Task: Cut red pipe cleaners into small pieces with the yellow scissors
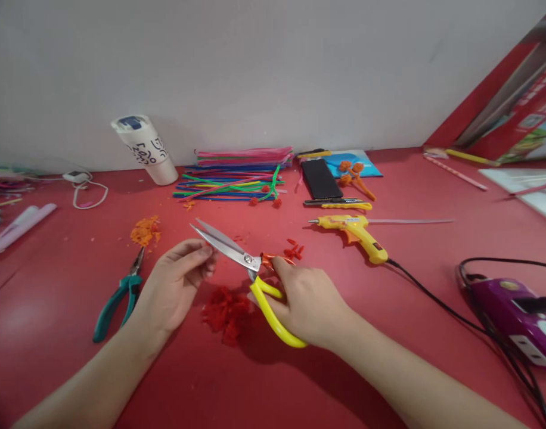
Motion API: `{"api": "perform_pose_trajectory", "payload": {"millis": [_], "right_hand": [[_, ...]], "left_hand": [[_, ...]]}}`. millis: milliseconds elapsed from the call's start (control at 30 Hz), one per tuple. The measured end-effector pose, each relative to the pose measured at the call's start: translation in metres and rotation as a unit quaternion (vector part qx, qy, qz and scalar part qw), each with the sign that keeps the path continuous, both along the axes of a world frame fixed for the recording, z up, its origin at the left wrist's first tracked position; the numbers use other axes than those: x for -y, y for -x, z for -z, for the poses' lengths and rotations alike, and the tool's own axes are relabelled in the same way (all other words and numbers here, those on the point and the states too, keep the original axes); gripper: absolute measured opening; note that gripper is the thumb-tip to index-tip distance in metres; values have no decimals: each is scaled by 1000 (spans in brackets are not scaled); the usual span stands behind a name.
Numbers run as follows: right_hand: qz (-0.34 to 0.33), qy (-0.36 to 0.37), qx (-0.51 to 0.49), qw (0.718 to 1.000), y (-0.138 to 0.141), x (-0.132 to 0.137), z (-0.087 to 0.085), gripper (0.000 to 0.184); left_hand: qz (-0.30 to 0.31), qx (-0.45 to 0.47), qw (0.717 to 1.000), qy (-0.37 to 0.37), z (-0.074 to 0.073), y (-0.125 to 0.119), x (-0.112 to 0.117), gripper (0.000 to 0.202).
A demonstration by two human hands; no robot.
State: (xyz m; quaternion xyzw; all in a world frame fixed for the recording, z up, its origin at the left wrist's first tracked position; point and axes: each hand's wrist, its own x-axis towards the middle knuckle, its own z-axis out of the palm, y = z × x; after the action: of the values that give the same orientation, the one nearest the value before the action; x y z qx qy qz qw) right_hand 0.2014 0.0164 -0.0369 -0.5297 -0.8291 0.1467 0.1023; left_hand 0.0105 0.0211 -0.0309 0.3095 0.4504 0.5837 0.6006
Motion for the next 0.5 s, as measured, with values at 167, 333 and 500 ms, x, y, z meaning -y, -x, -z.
{"api": "perform_pose_trajectory", "payload": {"millis": [167, 333, 500], "right_hand": [[-29, -50, 82, 995, 0, 4, 6, 26], [-44, -59, 96, 993, -1, 5, 8, 31], [-43, -61, 99, 992, -1, 4, 10, 27]], "left_hand": [[-23, 6, 999, -27, -4, 3, -2, 2], [-33, 5, 999, -43, -3, 5, -2, 2], [-43, -4, 998, -46, -3, 5, -1, 3]]}}
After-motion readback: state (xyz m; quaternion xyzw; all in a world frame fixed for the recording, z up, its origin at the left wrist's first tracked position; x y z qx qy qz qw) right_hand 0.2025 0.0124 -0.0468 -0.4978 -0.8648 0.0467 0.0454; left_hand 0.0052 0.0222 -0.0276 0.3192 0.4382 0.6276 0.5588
